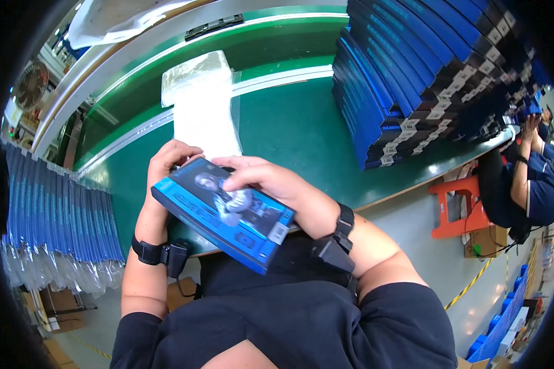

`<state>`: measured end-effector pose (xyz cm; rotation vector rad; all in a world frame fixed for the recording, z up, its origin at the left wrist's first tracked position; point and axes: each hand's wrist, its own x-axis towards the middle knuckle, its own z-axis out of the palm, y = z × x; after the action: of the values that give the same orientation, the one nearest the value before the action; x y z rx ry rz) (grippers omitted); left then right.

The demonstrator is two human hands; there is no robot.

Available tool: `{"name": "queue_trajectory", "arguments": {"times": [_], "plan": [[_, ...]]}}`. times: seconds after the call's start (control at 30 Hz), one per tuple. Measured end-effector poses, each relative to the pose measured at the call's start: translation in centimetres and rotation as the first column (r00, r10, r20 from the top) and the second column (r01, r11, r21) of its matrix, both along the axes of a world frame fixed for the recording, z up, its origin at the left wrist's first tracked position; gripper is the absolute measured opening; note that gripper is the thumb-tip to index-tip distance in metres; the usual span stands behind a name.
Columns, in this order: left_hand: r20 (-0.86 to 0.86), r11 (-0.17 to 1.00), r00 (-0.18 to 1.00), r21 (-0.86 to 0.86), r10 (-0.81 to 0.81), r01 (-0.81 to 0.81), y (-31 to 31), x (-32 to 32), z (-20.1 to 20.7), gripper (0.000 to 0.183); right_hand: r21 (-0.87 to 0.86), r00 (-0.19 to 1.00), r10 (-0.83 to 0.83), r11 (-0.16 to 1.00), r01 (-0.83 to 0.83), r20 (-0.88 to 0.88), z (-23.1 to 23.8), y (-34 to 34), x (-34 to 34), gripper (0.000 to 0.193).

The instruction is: Organizing, stacking, and placing electronic component boxes into individual plastic bags on a factory assembly line.

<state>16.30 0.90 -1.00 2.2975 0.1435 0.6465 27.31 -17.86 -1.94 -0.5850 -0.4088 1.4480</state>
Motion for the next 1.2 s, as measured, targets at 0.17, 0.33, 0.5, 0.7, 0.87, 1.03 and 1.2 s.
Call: {"name": "queue_trajectory", "arguments": {"times": [0.17, 0.33, 0.5, 0.7, 0.87, 1.03, 1.2], "plan": [[-0.042, 0.995, 0.999, -0.093, -0.024, 0.02, 1.2, -0.6, 0.2, 0.014, -0.011, 0.989, 0.082, 0.997, -0.082, 0.124, 0.7, 1.4, 1.6, 0.063], [-0.178, 0.716, 0.971, -0.656, 0.163, -0.24, 1.5, -1.0, 0.4, 0.01, -0.119, 0.961, 0.068, 0.992, -0.037, 0.268, 0.4, 0.2, 2.2, 0.062], [-0.317, 0.904, 0.945, -0.377, 0.078, -0.201, 0.6, -0.9, 2.2, 0.01, -0.143, 0.892, 0.136, 0.986, -0.082, 0.431, 1.0, 1.2, 2.5, 0.075], [-0.326, 0.921, 0.945, -0.368, 0.0, -0.127, 2.3, -0.3, 2.5, 0.01, -0.08, 0.953, 0.186, 0.982, -0.172, 0.239, 1.3, 3.1, 3.5, 0.075], [-0.372, 0.863, 0.921, -0.418, 0.121, -0.282, 2.7, -0.9, 2.9, 0.01, -0.1, 0.936, 0.152, 0.987, -0.127, 0.318, -0.4, 2.2, 4.4, 0.058], [-0.262, 0.848, 0.957, -0.473, 0.124, -0.239, 1.1, -0.8, 2.1, 0.011, -0.159, 0.863, 0.139, 0.985, -0.07, 0.486, 0.7, 1.6, 3.1, 0.061], [-0.266, 0.966, 0.948, -0.137, 0.177, -0.219, 2.0, -1.1, 1.6, 0.015, 0.011, 0.872, -0.097, 0.994, 0.104, 0.481, -0.1, 2.3, 3.2, 0.06]]}}
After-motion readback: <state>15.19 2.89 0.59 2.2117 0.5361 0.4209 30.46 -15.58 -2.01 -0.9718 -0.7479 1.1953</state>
